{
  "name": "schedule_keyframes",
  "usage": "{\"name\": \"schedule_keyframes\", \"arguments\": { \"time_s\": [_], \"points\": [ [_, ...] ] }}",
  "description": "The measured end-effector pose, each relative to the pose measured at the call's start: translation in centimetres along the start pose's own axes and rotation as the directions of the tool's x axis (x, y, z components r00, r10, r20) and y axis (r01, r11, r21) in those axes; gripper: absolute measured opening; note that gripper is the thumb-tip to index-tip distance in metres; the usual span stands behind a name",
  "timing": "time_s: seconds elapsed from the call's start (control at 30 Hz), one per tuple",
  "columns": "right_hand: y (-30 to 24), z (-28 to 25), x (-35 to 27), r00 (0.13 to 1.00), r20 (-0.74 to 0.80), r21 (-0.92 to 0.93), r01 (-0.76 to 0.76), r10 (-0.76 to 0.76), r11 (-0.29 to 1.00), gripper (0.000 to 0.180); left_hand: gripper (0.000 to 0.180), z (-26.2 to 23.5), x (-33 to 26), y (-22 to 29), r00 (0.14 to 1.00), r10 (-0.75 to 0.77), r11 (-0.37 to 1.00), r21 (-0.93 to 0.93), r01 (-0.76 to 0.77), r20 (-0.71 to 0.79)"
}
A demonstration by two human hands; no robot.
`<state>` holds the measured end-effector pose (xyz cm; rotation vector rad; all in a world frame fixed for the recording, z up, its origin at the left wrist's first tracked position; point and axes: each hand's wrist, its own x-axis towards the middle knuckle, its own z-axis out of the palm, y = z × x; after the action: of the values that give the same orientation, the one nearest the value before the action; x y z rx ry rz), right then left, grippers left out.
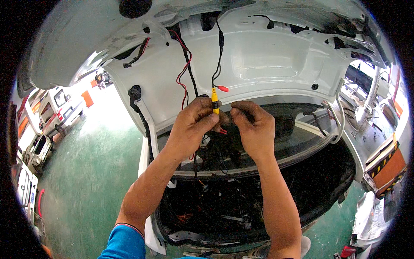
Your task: The person works under the open trunk lid of a white car, using a screwdriver to remove fasteners and then manipulating and connecting electrical wires and connectors. They repeatedly strip, twist, and join wires, securing connections with tape.
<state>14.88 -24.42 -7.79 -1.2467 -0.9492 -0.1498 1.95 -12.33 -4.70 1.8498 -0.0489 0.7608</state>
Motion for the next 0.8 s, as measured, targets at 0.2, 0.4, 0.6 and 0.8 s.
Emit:
{"name": "schedule_keyframes", "arguments": {
  "time_s": [0.2,0.4,0.6,0.8],
  "points": [
    [-0.3,0.7,-0.3,0.998,0.055,0.02,0.012,-0.013,1.0,0.016,0.035,-0.3,-0.7,0.3,0.997,-0.02,0.995,0.1,0.028,-0.077],
    [-0.2,1.0,-0.4,0.998,0.06,0.067,-0.017,0.013,0.998,0.016,0.035,-0.3,-0.8,0.2,0.995,0.02,0.997,-0.07,-0.028,-0.103],
    [-0.7,1.0,-0.3,0.997,0.075,0.052,-0.034,0.03,0.998,0.017,0.028,-0.5,-1.1,-0.1,0.992,0.023,0.998,-0.056,-0.03,-0.121],
    [-0.3,1.2,-0.3,0.997,0.079,0.07,-0.009,0.004,0.997,0.017,0.026,-0.7,-1.2,-0.4,0.993,0.026,0.993,-0.11,-0.039,-0.119]
  ]
}}
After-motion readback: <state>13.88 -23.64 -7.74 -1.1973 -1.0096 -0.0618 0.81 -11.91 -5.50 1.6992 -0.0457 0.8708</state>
